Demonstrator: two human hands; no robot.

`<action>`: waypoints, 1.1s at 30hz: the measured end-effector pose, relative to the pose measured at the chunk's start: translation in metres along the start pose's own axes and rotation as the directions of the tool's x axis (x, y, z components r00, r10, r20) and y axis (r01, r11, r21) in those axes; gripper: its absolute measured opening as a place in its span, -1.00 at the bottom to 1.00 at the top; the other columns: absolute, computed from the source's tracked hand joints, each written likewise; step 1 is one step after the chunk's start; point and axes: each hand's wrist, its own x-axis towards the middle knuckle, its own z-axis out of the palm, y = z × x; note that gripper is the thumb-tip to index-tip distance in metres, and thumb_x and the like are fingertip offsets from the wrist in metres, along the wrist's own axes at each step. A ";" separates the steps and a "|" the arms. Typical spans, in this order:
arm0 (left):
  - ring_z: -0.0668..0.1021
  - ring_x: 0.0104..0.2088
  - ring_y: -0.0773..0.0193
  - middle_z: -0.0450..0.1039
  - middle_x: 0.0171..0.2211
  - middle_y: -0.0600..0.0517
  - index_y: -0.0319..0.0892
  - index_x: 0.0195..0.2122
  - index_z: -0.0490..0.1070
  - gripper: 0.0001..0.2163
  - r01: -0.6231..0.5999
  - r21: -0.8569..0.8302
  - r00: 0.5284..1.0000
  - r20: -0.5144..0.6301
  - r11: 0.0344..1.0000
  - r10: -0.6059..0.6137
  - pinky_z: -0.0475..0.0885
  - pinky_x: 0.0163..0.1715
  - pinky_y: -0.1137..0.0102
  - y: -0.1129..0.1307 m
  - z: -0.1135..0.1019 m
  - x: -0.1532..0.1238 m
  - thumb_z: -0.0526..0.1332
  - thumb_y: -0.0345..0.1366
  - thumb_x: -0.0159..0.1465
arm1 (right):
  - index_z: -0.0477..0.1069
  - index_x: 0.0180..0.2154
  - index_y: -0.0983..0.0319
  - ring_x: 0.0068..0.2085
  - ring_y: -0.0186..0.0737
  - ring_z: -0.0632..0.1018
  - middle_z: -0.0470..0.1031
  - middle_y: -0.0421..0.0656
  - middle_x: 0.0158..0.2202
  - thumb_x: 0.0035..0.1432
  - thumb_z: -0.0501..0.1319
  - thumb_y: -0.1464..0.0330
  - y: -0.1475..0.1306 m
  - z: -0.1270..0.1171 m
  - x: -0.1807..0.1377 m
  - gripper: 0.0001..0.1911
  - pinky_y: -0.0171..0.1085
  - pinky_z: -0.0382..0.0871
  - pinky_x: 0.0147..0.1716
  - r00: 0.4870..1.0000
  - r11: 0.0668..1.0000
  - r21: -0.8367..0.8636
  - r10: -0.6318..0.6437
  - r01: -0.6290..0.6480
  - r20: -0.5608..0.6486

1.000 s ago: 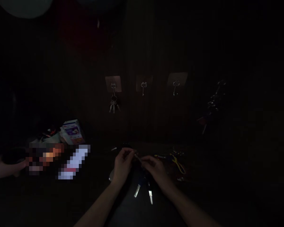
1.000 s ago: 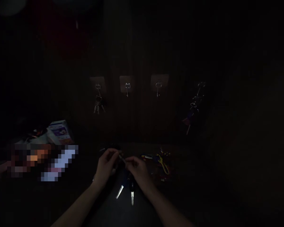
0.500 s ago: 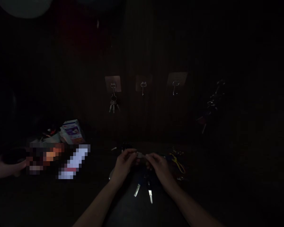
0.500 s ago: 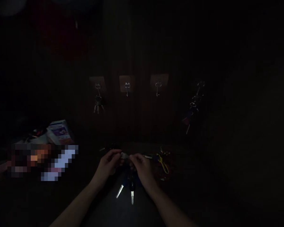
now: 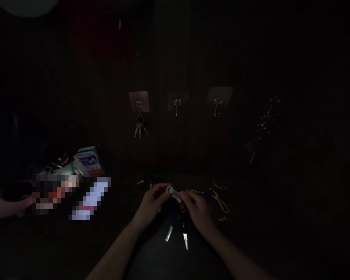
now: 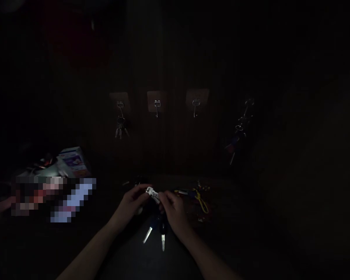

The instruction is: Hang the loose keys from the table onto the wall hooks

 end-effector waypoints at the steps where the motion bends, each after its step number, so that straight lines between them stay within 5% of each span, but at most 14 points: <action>1: 0.49 -0.36 0.32 0.50 -0.34 0.05 -0.12 -0.20 0.49 -0.75 0.007 -0.006 1.000 0.000 1.000 -0.007 0.37 -0.36 0.46 0.001 0.000 0.000 0.26 -0.19 0.09 | 0.32 -0.59 0.21 -0.55 -0.31 0.39 0.33 -0.25 -0.64 0.08 0.06 -0.03 -0.001 0.000 -0.001 -0.52 -0.35 0.26 -0.54 1.000 1.000 -0.007 -0.003 0.004 0.012; 6: 0.49 -0.45 0.35 0.47 -0.42 0.04 -0.14 -0.11 0.45 -0.66 0.129 -0.131 0.988 0.103 0.983 -0.116 0.32 -0.48 0.49 0.001 -0.002 -0.001 0.23 -0.10 0.12 | 0.35 -0.56 0.22 -0.56 -0.33 0.39 0.35 -0.25 -0.64 0.11 0.06 0.02 -0.002 0.001 -0.006 -0.56 -0.36 0.23 -0.54 0.998 1.000 -0.015 -0.003 0.004 0.063; 12: 0.47 -0.45 0.36 0.43 -0.44 0.04 -0.19 -0.16 0.46 -0.68 0.129 -0.122 0.988 0.104 0.984 -0.117 0.30 -0.47 0.49 -0.004 -0.003 0.001 0.23 -0.12 0.12 | 0.34 -0.58 0.23 -0.57 -0.33 0.39 0.35 -0.23 -0.64 0.12 0.01 -0.02 0.001 -0.001 -0.006 -0.50 -0.36 0.22 -0.56 0.998 1.000 -0.020 -0.020 0.021 0.062; 20: 0.29 -0.62 0.46 0.28 -0.63 0.16 -0.20 -0.53 0.36 -0.71 0.160 -0.048 0.986 0.048 0.986 -0.158 0.09 -0.65 0.54 0.004 0.000 -0.001 0.24 -0.06 0.08 | 0.28 -0.58 0.22 -0.57 -0.37 0.33 0.27 -0.30 -0.65 0.10 0.11 0.08 -0.002 0.000 -0.006 -0.61 -0.39 0.21 -0.55 0.989 0.999 0.013 -0.042 0.041 0.139; 33: 0.47 -0.48 0.35 0.45 -0.50 -0.01 -0.27 -0.41 0.46 -0.67 0.259 -0.352 0.963 0.167 0.899 -0.212 0.33 -0.43 0.46 -0.006 -0.006 0.005 0.21 -0.04 0.14 | 0.32 -0.55 0.23 -0.61 -0.37 0.33 0.28 -0.29 -0.67 0.07 0.11 0.04 0.004 0.001 0.001 -0.59 -0.39 0.21 -0.61 0.999 0.997 0.081 -0.002 -0.002 0.051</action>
